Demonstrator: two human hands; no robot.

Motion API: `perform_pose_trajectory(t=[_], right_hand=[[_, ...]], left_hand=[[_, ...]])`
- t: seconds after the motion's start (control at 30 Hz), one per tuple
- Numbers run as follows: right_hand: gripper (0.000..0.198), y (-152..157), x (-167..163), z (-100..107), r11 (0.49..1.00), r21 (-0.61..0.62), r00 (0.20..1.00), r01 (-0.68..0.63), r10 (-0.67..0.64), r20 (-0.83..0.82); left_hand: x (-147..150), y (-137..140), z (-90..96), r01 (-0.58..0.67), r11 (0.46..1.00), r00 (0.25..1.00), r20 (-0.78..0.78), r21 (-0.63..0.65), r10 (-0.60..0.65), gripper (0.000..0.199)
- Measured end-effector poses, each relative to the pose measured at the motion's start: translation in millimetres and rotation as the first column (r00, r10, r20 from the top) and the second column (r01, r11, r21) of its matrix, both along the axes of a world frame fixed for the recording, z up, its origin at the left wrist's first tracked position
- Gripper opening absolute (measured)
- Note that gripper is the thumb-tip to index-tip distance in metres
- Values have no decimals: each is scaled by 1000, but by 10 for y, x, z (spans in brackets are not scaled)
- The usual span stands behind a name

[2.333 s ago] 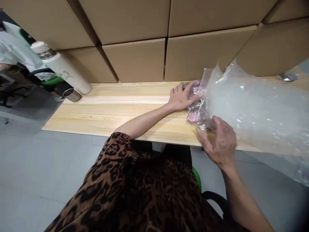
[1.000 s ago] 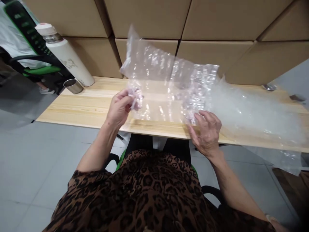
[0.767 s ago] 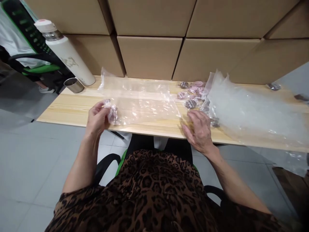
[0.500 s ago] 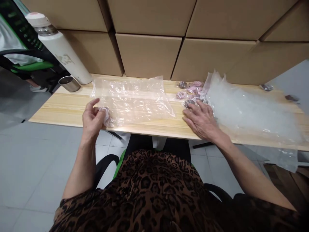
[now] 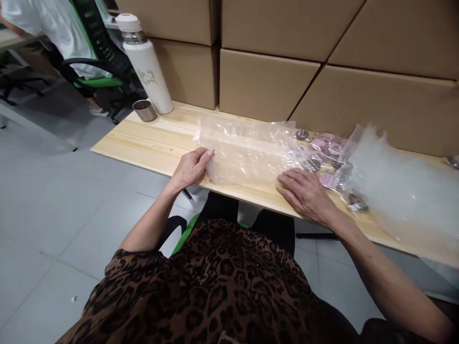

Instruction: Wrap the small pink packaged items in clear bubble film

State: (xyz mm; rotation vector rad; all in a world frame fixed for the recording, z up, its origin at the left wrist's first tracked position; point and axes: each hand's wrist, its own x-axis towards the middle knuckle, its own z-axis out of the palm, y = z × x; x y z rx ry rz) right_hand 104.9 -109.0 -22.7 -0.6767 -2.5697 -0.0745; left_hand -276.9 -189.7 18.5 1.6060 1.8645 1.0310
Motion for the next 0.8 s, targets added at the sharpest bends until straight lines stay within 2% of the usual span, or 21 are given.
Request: perform_pose_trajectory(t=[0.1, 0.17, 0.23, 0.3, 0.37, 0.43, 0.5, 0.57, 0.6, 0.63, 0.7, 0.73, 0.77, 0.8], right_hand=[[23, -107, -132, 3, 998, 39, 998, -45, 46, -30], [23, -225, -211, 59, 997, 29, 997, -69, 69, -26], [22, -339, -294, 134, 991, -21, 991, -131, 130, -23], [21, -393, -356, 203, 986, -56, 983, -159, 153, -98], [23, -360, -349, 251, 998, -59, 971, -39, 24, -239], [30, -257, -249, 282, 970, -133, 903, 204, -239, -358], [39, -134, -84, 314, 866, -325, 789, 381, -488, -374], [47, -35, 59, 360, 701, -605, 718, 377, -634, -286], [48, 1, 95, 390, 584, -748, 702, 316, -674, -230], [47, 30, 98, 423, 442, -866, 693, 233, -701, -171], [41, 74, 5, 496, 149, -988, 671, 50, -738, -77], [37, 96, -78, 529, 42, -999, 653, -32, -756, -53], [33, 120, -171, 556, -23, -995, 634, -97, -772, -44], [30, 148, -260, 575, -48, -988, 613, -148, -788, -54]], left_hand=[[-9, -145, 96, -152, 984, 951, -257, 92, 171, 52], [70, -244, 193, -176, 969, 898, -376, 173, 230, 49], [221, -293, 287, -39, 987, 885, -453, 157, 108, 49], [408, -265, 334, 162, 986, 862, -491, 35, -124, 52], [583, -172, 307, 274, 951, 810, -498, -144, -309, 58], [707, -66, 218, 273, 912, 766, -504, -306, -399, 64], [772, 2, 111, 232, 890, 740, -523, -392, -423, 68], [794, 14, 28, 206, 893, 728, -547, -400, -413, 69], [797, 5, 1, 197, 898, 727, -556, -393, -403, 69], [799, -10, -15, 188, 903, 727, -563, -387, -393, 69], [805, -41, -28, 173, 911, 728, -574, -376, -375, 68], [810, -53, -29, 168, 912, 728, -577, -373, -371, 68], [816, -62, -30, 165, 914, 726, -581, -372, -367, 67], [822, -70, -32, 162, 915, 724, -585, -370, -365, 67]])
